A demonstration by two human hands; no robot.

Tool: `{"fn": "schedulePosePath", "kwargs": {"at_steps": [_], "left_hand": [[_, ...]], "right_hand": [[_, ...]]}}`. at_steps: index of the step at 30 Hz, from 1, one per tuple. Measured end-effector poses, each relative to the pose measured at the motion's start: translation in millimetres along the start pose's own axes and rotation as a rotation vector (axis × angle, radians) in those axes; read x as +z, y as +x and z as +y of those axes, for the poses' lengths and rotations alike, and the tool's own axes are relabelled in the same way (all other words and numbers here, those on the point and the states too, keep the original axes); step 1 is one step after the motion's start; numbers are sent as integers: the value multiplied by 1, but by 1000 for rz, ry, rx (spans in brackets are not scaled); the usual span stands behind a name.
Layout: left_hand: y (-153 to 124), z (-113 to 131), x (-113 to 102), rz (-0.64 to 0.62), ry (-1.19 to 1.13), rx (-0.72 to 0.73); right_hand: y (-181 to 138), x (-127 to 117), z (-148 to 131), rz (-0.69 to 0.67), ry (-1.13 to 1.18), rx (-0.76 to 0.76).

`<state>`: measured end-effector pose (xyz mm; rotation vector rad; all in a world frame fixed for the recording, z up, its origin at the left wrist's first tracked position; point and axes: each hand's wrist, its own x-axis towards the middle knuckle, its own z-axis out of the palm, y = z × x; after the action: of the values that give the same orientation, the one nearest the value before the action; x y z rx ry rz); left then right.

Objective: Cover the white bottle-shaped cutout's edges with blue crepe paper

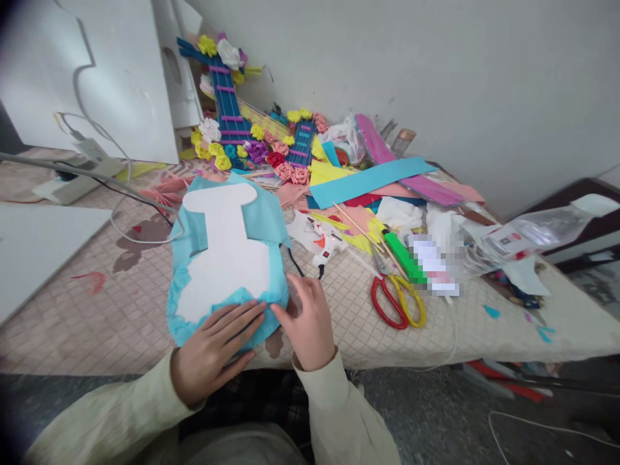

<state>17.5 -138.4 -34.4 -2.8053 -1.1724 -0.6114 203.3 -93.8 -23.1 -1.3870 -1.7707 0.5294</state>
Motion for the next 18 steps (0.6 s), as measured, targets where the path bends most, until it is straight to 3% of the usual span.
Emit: {"fn": "schedulePosePath", "kwargs": {"at_steps": [2, 5, 18], "left_hand": [[-1, -1, 2, 4, -5, -11], [-2, -1, 3, 19, -8, -11], [2, -2, 1, -11, -26, -48]], "right_hand": [[2, 0, 1, 4, -141, -189], [5, 1, 1, 6, -230, -330], [-5, 6, 6, 94, -207, -465]]}}
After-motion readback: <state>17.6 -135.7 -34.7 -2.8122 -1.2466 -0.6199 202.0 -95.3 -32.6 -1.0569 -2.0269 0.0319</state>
